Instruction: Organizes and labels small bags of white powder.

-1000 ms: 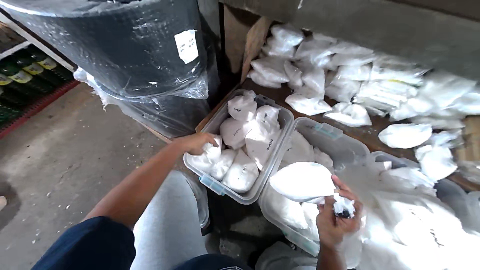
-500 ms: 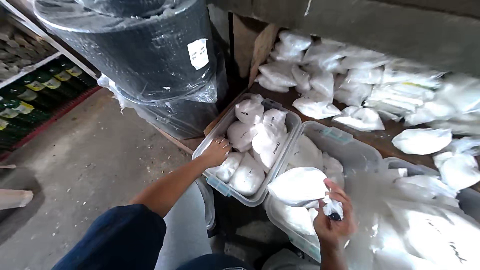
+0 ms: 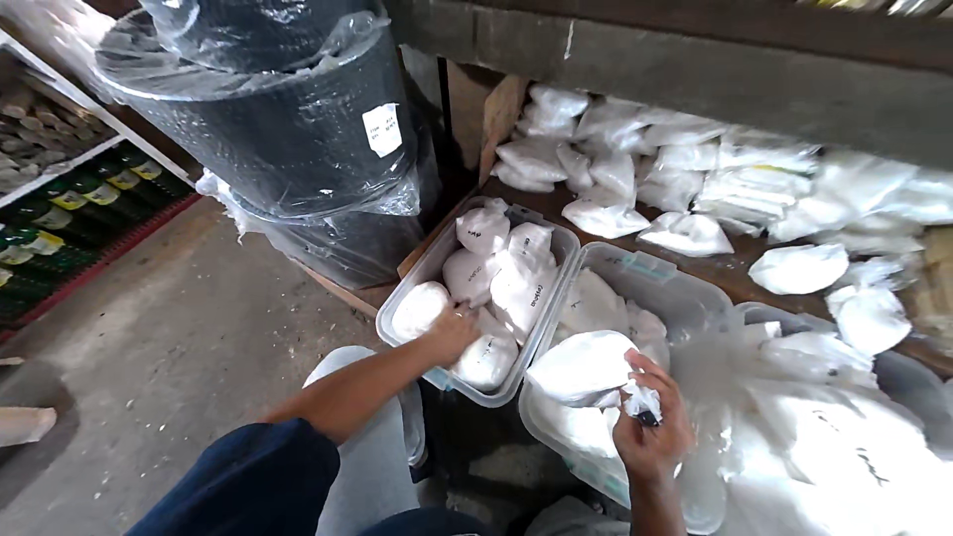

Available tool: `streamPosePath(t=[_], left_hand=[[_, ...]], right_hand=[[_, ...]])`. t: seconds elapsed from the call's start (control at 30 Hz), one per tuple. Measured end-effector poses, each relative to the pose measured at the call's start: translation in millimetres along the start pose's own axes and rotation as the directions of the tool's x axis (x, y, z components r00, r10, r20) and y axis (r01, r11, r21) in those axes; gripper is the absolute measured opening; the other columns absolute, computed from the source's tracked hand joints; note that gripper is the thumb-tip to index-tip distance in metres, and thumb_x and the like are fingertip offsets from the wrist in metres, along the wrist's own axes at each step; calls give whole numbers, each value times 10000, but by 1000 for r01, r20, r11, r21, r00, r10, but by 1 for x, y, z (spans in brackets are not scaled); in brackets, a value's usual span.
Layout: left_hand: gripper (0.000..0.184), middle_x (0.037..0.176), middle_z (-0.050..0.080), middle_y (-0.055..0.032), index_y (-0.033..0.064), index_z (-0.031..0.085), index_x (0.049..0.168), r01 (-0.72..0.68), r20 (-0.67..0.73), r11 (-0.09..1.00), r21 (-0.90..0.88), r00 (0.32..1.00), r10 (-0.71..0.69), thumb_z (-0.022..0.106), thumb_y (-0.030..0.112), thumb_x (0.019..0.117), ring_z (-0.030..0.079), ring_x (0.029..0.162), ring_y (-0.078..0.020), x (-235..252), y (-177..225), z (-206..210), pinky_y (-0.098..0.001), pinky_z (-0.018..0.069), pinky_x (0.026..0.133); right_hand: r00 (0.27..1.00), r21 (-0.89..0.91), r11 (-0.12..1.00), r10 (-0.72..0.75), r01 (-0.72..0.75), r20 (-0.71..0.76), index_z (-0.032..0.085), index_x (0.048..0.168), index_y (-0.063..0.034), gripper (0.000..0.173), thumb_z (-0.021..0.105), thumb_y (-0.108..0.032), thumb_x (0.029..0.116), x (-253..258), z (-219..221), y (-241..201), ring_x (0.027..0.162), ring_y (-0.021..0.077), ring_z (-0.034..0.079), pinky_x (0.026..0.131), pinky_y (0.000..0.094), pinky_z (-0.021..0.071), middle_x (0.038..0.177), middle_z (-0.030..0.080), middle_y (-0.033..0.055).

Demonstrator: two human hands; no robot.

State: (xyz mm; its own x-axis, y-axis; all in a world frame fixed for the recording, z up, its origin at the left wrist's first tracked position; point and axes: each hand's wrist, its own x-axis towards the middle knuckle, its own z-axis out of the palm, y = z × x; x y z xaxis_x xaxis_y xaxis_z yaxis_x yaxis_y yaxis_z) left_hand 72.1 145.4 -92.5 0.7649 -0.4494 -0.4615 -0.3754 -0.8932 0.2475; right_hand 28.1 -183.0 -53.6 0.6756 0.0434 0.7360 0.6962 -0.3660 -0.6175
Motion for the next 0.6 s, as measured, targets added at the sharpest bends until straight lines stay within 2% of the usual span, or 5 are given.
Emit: streamPosePath(t=[0.1,0.23,0.4,0.53,0.6], left_hand=[[750,1532,392,-336,29,482,1502,-104,75,981,-166,990,118,817,234,863,374,1424,-534,28,28,11,-665,368,1122],[1183,1672,185,-259,80,350,1586,-111,126,992,-54,985,117,985,342,623,196,1543,-457,64,42,22,-660,235,1199],[1056,1562,401,-247,-34,529,1413,-316,7,945,80,948,317,993,397,568,382,1439,-445,69,35,33,-606,389,1094],[1082,1593,397,-213,45,495,1491,-338,-26,941,-18,941,338,983,391,590,298,1495,-470,70,25,39,-701,201,1185],[1060,1585,409,-210,50,510,1478,-332,-35,943,-35,943,330,983,370,585,296,1496,-466,70,27,40,-696,183,1194]], right_hand=[[1000,-8,1000,-12,12,-8,606,1086,-68,131,528,-148,1018,0,1,2,1292,136,599,1075,308,517,1269,668,68],[1000,-39,999,2,-2,-5,601,1074,-67,132,519,-144,1005,2,2,1,1282,119,604,1068,294,520,1257,675,59],[1000,-86,996,22,-21,3,589,1048,-32,112,535,-114,996,2,7,1,1246,117,627,1035,267,532,1219,684,98],[1000,-115,993,10,-7,20,593,1043,-16,120,526,-107,1004,1,12,2,1244,134,633,1047,277,526,1200,691,123],[1000,-106,994,8,-5,20,592,1038,-15,110,531,-97,997,0,13,3,1246,138,633,1050,278,526,1194,694,119]])
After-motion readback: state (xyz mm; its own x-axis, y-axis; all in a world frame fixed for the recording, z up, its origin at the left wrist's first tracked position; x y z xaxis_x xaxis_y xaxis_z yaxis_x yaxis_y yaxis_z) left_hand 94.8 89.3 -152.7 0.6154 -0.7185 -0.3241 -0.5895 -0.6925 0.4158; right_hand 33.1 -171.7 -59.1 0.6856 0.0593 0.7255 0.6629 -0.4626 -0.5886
